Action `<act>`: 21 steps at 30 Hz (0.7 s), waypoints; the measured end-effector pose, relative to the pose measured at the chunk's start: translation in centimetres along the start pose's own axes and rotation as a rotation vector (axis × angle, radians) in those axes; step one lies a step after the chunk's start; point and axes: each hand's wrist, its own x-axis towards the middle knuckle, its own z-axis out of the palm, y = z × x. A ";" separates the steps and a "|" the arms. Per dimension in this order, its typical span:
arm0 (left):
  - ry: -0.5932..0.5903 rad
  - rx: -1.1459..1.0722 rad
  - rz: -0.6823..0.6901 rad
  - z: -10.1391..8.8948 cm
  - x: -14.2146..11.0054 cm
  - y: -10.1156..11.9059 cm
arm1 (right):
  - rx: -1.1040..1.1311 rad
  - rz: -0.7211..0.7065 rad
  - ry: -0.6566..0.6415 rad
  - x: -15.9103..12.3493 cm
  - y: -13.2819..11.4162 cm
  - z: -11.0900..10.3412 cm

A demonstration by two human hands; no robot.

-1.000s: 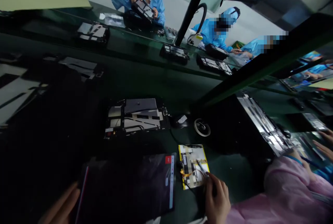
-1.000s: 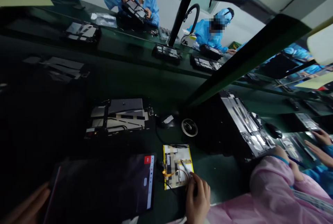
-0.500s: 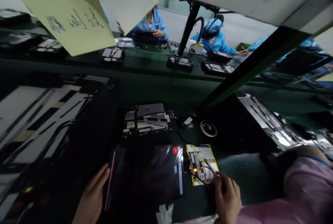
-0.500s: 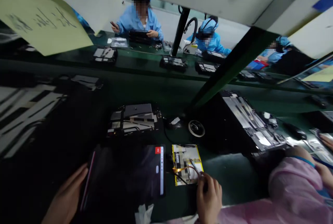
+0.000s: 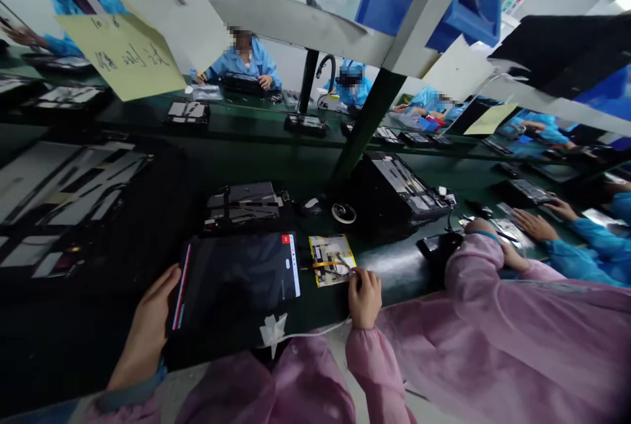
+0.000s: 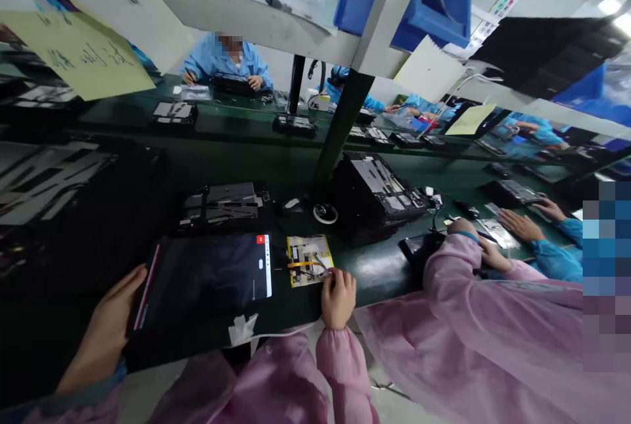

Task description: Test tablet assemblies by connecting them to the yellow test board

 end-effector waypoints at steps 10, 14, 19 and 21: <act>-0.044 0.075 0.152 -0.6 -1.0 0.1 | 0.117 0.119 -0.053 0.0 0.1 -0.1; -0.086 0.184 0.291 -1.4 -1.4 -0.7 | 0.176 0.143 -0.089 0.2 0.2 -0.4; 0.008 0.235 0.349 -1.5 -1.1 -1.1 | 0.385 0.192 -0.115 1.6 0.6 -0.9; 0.040 0.265 0.349 -1.7 -0.5 -1.2 | 0.428 0.190 -0.127 2.5 0.4 -0.8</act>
